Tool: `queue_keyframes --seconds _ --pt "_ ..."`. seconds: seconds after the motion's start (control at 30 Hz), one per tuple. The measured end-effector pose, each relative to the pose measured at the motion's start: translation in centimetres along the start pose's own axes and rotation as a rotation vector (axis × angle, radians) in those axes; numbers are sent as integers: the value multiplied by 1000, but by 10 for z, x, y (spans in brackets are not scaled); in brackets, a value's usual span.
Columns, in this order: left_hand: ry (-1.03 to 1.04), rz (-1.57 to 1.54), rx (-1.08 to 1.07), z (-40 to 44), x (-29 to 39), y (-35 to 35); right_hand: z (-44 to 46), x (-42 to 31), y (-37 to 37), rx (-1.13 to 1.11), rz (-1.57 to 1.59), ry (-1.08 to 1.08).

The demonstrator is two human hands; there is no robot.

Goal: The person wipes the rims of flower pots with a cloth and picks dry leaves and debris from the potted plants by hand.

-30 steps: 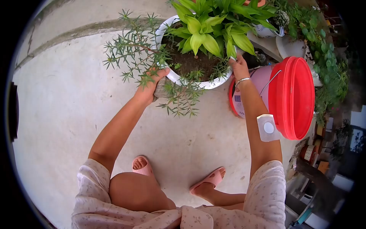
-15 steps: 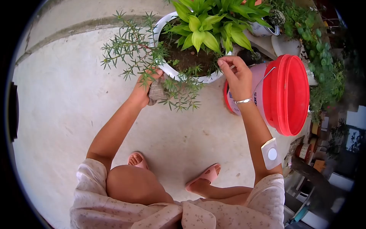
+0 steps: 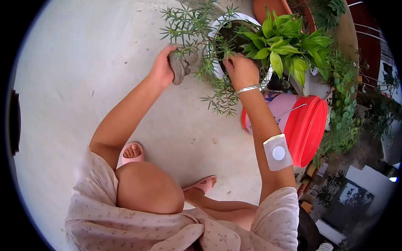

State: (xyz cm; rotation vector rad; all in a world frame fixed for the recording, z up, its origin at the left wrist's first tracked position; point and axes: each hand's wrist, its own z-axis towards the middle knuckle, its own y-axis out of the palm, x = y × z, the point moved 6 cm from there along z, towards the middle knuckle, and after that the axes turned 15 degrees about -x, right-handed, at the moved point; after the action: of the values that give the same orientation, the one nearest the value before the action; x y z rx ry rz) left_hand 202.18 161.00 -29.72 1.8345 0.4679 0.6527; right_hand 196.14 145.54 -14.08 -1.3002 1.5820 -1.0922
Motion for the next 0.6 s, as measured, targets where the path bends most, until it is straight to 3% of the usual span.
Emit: queue_keyframes --seconds 0.17,0.27,0.33,0.37,0.43,0.57,0.6 --pt "244 87 87 -9 42 0 -18 -14 -18 0 54 -25" --pt "332 133 75 -4 57 -12 -34 -43 -27 -25 259 -141" --pt "358 162 103 -1 57 -13 -45 -89 -31 -49 -148 -465" --pt "379 205 118 2 57 -11 -42 -90 -27 -63 -153 -467" --pt "400 292 85 18 50 -5 -31 -62 -19 -21 -215 -95" --pt "461 459 -44 69 35 13 -20 -52 -8 -32 -230 -39" --pt "379 530 -122 86 24 16 -17 -46 -3 -46 -239 -42"
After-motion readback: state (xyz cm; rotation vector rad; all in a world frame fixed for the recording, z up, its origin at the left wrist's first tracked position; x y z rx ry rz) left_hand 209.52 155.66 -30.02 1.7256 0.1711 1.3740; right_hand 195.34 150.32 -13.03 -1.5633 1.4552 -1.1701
